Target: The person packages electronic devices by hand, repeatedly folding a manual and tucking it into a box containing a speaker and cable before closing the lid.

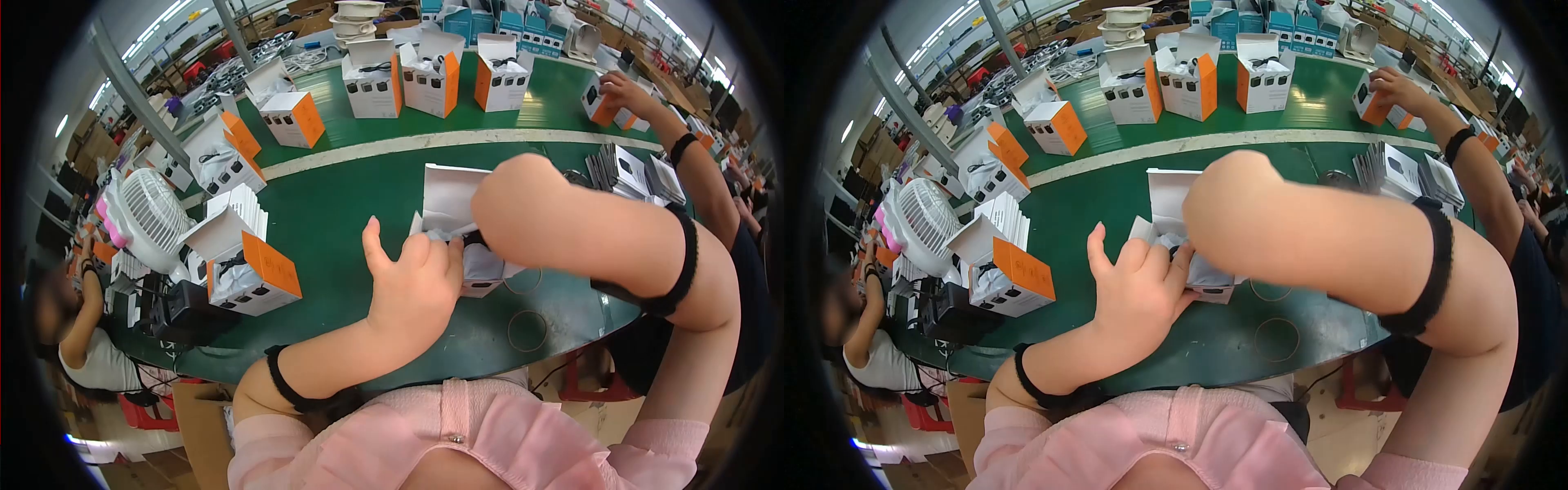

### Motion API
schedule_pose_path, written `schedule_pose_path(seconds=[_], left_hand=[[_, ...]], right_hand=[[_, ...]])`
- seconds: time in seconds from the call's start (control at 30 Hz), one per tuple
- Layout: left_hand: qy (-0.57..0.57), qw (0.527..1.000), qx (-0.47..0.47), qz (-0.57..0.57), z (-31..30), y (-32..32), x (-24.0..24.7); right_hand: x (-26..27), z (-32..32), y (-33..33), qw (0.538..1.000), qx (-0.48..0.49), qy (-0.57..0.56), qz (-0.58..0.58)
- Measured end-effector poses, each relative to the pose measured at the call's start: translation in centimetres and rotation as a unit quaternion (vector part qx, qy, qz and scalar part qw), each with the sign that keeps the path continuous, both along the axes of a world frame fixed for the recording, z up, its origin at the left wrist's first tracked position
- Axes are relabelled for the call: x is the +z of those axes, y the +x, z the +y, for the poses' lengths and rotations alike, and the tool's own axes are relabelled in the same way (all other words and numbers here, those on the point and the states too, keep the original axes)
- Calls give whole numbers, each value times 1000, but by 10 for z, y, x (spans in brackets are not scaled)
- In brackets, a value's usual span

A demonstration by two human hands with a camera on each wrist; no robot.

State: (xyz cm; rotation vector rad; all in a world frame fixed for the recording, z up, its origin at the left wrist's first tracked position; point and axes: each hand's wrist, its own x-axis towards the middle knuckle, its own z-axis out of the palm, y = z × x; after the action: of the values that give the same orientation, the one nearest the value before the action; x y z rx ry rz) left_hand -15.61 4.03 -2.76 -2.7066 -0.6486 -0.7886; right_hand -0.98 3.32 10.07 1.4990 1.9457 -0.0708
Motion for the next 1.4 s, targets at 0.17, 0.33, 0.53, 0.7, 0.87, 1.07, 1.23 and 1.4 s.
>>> schedule_pose_path(seconds=[0.17,0.33,0.53,0.7,0.87,1.07,1.23,1.4], left_hand=[[-14,1000,-13,8,4,1,-2],[-33,999,-24,3,0,0,2],[1,999,-37,-24,1,1,-5],[-14,999,-43,-6,0,3,1],[-5,999,-38,-5,-6,2,-1],[-213,943,-185,-179,5,-18,10],[-688,603,-81,-396,37,-37,-11],[-692,634,-141,-316,39,-4,-7]], right_hand=[[-27,9,-6,997,80,-1,-22],[-29,26,-4,995,-95,-44,-4],[-34,-2,26,976,-15,149,156],[-50,-8,21,984,77,100,126],[-66,-22,23,972,47,175,148],[-53,-36,45,931,21,190,312],[-51,-82,107,650,-299,143,684],[-113,-54,90,503,-279,71,815]])
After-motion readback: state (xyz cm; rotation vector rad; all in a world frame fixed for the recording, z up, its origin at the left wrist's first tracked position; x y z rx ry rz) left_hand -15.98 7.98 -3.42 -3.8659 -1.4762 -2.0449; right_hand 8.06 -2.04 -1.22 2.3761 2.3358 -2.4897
